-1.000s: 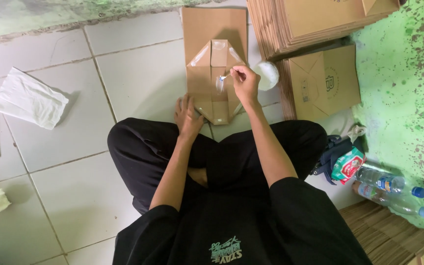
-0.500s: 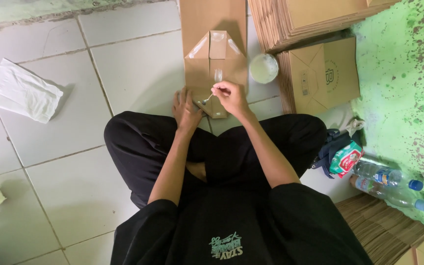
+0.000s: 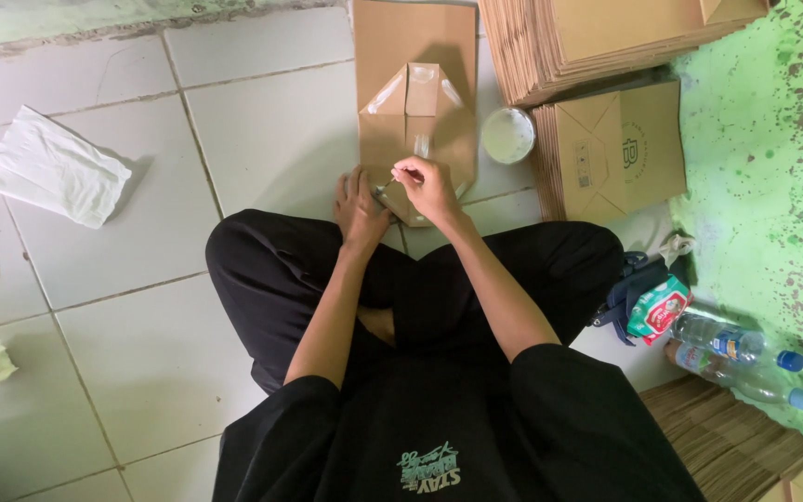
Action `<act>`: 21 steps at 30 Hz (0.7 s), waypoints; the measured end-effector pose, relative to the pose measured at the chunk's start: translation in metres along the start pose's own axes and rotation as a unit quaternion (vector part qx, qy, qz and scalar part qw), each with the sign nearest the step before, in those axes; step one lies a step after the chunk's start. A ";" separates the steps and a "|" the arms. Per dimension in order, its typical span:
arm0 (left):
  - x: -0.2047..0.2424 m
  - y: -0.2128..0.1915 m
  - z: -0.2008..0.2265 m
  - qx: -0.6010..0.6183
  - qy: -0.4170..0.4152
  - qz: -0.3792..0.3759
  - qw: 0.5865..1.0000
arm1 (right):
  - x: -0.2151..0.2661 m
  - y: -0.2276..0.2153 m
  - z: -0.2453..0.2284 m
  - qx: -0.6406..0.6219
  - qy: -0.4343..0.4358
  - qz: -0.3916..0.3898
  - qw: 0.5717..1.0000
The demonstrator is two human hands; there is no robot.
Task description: The person sits on the floor and assembles flat cardboard boxes into house-shaped containers. They apply a white adhesive from a small container using a stick to the box flaps, fold the sides, and press the seams to secure the shape. The finished box is placed on a nearby stack, and the process is repeated with a second box.
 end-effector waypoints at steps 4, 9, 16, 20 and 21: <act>-0.002 0.002 -0.002 -0.013 0.008 0.003 1.000 | 0.013 -0.012 0.001 0.021 -0.001 -0.011 1.000; 0.000 -0.002 0.004 -0.006 0.002 -0.007 1.000 | 0.032 -0.030 0.004 0.016 0.029 -0.037 0.999; 0.002 -0.003 0.004 -0.013 0.008 -0.006 1.000 | 0.040 -0.062 0.002 0.026 0.046 -0.014 0.999; 0.002 -0.005 0.005 -0.012 0.006 -0.006 1.000 | 0.045 -0.057 0.014 0.050 0.039 -0.016 0.998; 0.002 -0.005 0.006 -0.010 0.010 -0.005 1.000 | 0.048 -0.055 0.018 0.072 0.033 -0.016 0.997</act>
Point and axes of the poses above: each hand's wrist, its own x-axis away from the middle knuckle, its own y-axis out of the palm, z = x × y, the point moved 7 cm from there along -x, towards the middle knuckle, and after that the axes turned 12 degrees about x, right-handed, at the moved point
